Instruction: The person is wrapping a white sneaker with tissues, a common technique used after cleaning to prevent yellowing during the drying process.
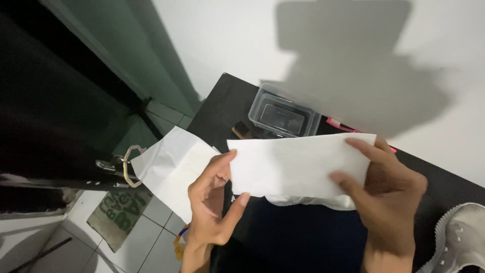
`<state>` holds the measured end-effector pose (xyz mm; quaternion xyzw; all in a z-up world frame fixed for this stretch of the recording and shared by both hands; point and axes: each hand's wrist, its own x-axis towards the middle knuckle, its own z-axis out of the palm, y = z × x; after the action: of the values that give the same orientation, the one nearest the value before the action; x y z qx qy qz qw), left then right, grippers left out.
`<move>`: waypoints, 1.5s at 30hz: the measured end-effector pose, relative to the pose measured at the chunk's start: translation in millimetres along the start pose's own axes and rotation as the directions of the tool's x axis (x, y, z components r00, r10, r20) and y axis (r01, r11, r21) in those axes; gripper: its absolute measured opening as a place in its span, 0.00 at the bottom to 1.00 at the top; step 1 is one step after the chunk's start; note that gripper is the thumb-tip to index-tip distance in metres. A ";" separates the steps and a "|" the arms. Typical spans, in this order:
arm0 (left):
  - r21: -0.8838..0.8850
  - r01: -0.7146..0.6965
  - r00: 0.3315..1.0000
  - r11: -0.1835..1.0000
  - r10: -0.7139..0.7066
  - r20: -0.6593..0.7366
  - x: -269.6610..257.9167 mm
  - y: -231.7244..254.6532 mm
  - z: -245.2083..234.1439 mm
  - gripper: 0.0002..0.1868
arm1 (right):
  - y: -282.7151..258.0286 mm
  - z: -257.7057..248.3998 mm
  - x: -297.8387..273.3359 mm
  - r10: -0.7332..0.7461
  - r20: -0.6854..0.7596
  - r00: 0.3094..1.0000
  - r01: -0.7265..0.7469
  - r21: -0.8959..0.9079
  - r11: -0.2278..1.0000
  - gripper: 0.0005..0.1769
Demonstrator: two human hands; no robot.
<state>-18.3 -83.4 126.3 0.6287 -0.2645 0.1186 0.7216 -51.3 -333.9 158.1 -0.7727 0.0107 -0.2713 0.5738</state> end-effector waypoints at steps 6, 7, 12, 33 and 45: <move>-0.001 -0.004 0.984 1.000 0.004 -0.178 -1.6 -9.9 5.6 0.39 | -4.7 -1.3 -1.7 -0.057 0.147 0.987 0.053 0.027 0.998 0.40; 0.001 -0.003 0.984 1.000 0.003 -0.177 -1.2 -10.9 5.5 0.39 | -3.5 -2.1 -2.0 -0.055 0.147 0.988 0.052 0.028 0.998 0.40; 0.153 0.027 0.971 0.988 0.010 -0.238 1.3 -15.6 4.1 0.32 | -2.9 -8.2 -0.6 -0.086 0.238 0.968 0.111 -0.095 0.989 0.43; 0.065 0.005 0.996 0.998 0.001 -0.086 115.7 -27.9 17.2 0.07 | 7.5 5.7 57.9 -0.105 0.127 0.986 0.129 -0.196 0.972 0.20; -0.376 0.365 0.906 0.852 -0.418 -0.066 65.8 -47.3 39.4 0.40 | -16.5 2.1 57.4 -0.280 0.205 0.938 0.336 -0.331 0.882 0.12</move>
<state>51.1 -140.9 124.0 0.5182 -0.0943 -0.0353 0.8493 -6.3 -345.3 195.7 -0.8748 -0.1062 -0.2932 0.3708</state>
